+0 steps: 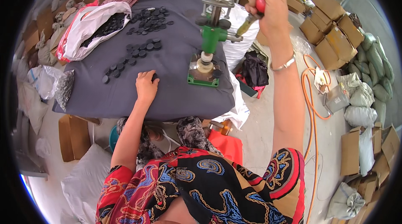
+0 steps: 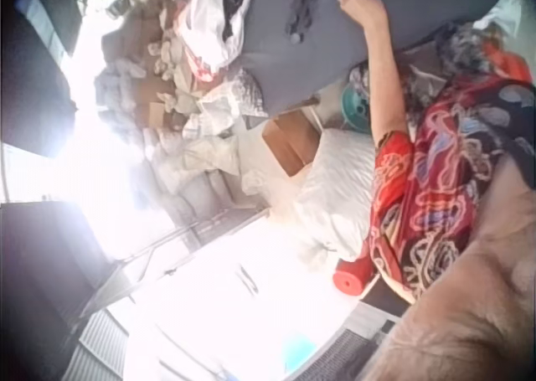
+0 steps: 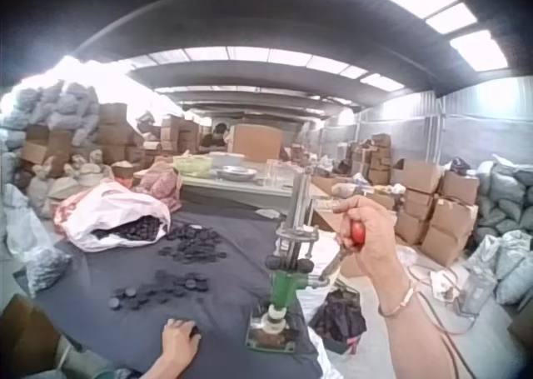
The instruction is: The person operates a green manual press machine to process small black circular objects. They place each object under the press, pull a red handle to activate the mechanism, and then remove the processed item. The person also gathers and organizes the finished objects on the table.
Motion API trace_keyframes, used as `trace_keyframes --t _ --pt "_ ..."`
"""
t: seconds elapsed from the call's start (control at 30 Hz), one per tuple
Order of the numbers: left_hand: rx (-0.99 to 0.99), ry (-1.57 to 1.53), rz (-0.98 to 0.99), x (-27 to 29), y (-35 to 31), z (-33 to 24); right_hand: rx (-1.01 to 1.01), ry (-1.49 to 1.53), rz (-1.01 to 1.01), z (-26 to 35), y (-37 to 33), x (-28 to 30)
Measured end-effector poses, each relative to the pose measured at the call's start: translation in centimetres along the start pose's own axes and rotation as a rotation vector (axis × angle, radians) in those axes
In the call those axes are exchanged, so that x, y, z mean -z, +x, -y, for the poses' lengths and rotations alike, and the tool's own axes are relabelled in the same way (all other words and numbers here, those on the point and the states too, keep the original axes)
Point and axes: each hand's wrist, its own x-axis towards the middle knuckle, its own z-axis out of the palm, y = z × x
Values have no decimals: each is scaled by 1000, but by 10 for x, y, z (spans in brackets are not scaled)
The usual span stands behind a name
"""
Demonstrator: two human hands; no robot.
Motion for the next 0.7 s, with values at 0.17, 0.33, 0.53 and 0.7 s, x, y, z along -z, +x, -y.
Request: trace_keyframes --t 0.17,0.33,0.53,0.7 --pt "18 -467 30 -15 14 -70 -18 -25 19 -6 8 19" --pt "-27 -534 109 -43 33 -123 -46 7 6 -6 9 17" --pt "-57 -473 74 -66 46 -135 15 -19 36 -8 9 20" --pt "10 -507 100 -77 55 -142 24 -3 17 -8 6 19"
